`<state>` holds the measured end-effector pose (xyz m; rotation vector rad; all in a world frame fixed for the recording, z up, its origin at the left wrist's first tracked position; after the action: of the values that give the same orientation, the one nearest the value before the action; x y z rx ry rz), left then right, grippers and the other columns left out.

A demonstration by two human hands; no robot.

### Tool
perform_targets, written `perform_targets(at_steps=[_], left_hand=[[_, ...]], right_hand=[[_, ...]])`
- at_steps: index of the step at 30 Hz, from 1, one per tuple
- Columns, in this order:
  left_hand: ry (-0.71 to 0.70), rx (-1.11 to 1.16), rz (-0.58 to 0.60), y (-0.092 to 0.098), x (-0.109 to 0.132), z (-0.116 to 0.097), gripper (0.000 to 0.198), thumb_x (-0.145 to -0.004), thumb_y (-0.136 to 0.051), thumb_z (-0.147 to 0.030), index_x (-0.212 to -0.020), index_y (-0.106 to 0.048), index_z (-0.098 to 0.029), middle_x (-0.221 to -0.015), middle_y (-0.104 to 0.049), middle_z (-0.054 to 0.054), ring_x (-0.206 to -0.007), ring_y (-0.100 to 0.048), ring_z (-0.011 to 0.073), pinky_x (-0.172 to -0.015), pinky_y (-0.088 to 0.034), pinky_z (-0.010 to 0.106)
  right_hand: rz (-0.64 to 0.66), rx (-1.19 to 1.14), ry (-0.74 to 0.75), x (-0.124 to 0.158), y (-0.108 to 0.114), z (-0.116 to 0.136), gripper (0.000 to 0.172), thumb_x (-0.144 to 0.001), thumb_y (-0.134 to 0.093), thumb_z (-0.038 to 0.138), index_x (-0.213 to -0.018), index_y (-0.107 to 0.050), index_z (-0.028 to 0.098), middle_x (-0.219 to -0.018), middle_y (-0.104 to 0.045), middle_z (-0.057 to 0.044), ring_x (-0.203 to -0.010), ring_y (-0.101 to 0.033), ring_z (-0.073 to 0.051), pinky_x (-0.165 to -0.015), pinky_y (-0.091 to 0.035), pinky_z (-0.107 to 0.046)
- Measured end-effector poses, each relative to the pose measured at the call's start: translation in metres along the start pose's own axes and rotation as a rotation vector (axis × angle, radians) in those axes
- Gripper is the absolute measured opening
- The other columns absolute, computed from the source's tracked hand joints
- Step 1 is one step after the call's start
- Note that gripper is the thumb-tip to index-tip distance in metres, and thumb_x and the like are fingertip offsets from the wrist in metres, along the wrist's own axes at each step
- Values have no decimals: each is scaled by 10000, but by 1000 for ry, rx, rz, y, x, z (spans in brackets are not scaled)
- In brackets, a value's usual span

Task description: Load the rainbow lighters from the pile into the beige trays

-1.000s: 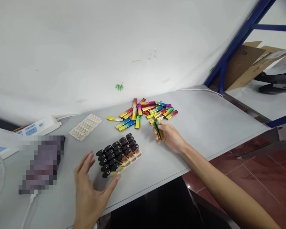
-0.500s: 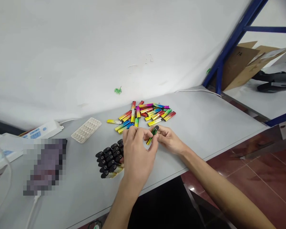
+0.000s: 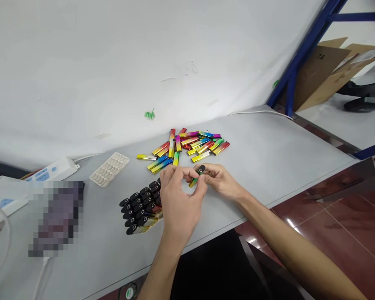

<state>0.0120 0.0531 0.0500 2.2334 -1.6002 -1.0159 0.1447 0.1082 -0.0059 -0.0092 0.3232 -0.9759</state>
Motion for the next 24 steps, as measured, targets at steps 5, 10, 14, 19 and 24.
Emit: perform_targets(at_steps=[5, 10, 14, 19, 24], left_hand=[[37, 32, -48, -3, 2, 0, 67, -785, -660, -173, -765, -617, -220, -825, -583, -4, -848, -570, 167, -775, -474, 322], [61, 44, -78, -5, 2, 0, 92, -756, -675, -142, -751, -629, -222, -807, -584, -13, -832, -576, 163, -779, -471, 318], [63, 33, -96, -8, 3, 1, 89, -758, -672, -141, -751, -625, -216, -814, -585, -9, -839, -570, 163, -778, -465, 314], [83, 23, -99, -8, 3, 0, 75, -764, -677, -171, -769, -613, -210, -832, -585, -3, -843, -562, 165, -784, -463, 322], [78, 33, -74, -7, 1, -1, 72, -770, -668, -168, -771, -611, -211, -836, -584, -4, -845, -562, 166, -791, -461, 328]], right_hand=[[-3, 0, 12, 1, -2, 2, 243, -915, -610, 406, -1015, -696, 201, -952, -668, -39, -875, -604, -157, -823, -489, -303], [-20, -2, 19, 1, -2, -1, 258, -914, -616, 397, -1028, -687, 177, -950, -678, -50, -855, -611, -154, -796, -493, -293], [-52, 8, 24, 0, -3, -3, 280, -903, -625, 420, -1028, -684, 177, -936, -690, -52, -868, -628, -165, -796, -504, -297], [-68, 9, 22, 0, -3, -2, 302, -894, -630, 446, -1031, -685, 183, -942, -696, -55, -926, -638, -180, -773, -508, -286], [-71, 1, 42, 1, -3, -3, 274, -900, -632, 420, -1027, -685, 183, -938, -702, -50, -878, -646, -165, -802, -510, -297]])
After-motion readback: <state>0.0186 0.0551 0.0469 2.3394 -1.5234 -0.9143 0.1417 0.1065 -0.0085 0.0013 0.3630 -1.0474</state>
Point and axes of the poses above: each hand's wrist, its own x-axis away from the middle knuckle, its own y-axis out of the back of the hand, z = x × y, the point moved 1 cm from there along -x, towards the middle knuckle
